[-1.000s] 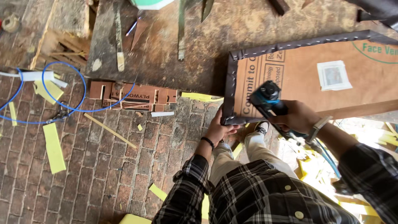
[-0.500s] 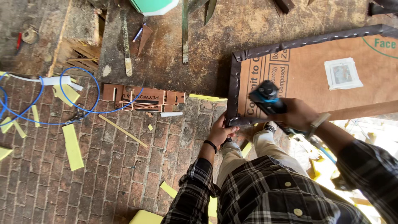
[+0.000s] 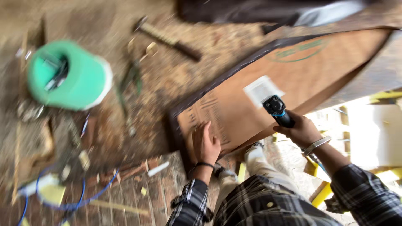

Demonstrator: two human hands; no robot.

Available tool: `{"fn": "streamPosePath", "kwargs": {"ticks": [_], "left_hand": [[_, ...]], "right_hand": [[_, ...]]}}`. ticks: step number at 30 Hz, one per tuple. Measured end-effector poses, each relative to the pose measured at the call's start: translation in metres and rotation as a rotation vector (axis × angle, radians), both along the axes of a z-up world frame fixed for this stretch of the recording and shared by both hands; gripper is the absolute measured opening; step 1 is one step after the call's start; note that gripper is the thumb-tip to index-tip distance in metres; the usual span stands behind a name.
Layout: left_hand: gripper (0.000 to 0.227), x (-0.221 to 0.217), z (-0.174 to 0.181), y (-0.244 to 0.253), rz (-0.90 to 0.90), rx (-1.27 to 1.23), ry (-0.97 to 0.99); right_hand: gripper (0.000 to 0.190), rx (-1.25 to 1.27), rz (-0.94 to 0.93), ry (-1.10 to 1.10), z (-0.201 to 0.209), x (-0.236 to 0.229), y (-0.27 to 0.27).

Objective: The person staples dark fabric onto a wooden board using a pneumatic staple gun. They trim excess fabric with scissors and use a hammer to adjust the material. The person works along the edges of the board, securing the fabric in place.

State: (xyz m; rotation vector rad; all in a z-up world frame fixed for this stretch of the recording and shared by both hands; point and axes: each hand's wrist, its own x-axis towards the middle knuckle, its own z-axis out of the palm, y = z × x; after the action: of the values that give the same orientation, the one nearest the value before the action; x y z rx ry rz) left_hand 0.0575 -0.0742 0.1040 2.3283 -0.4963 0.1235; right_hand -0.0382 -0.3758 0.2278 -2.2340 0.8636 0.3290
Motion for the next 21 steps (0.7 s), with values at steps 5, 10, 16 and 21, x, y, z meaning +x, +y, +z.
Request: {"fn": "streamPosePath", "kwargs": {"ticks": [5,10,16,21], "left_hand": [[0.061,0.01,0.005,-0.093,-0.232,-0.097,0.097],[0.058,0.025,0.012,-0.178,-0.375,-0.035,0.167],[0.055,0.04,0.023,-0.26,-0.342,0.148,0.19],[0.048,0.039,0.038,-0.277,-0.291,0.399,0.255]], "right_hand": [[0.074,0.107,-0.299,-0.217,-0.019,-0.03,-0.107],[0.08,-0.012,-0.467,-0.199,-0.047,-0.052,-0.217],[0.078,-0.26,-0.52,-0.066,-0.071,-0.063,-0.333],[0.072,-0.396,-0.538,0.02,-0.097,-0.064,-0.399]]}}
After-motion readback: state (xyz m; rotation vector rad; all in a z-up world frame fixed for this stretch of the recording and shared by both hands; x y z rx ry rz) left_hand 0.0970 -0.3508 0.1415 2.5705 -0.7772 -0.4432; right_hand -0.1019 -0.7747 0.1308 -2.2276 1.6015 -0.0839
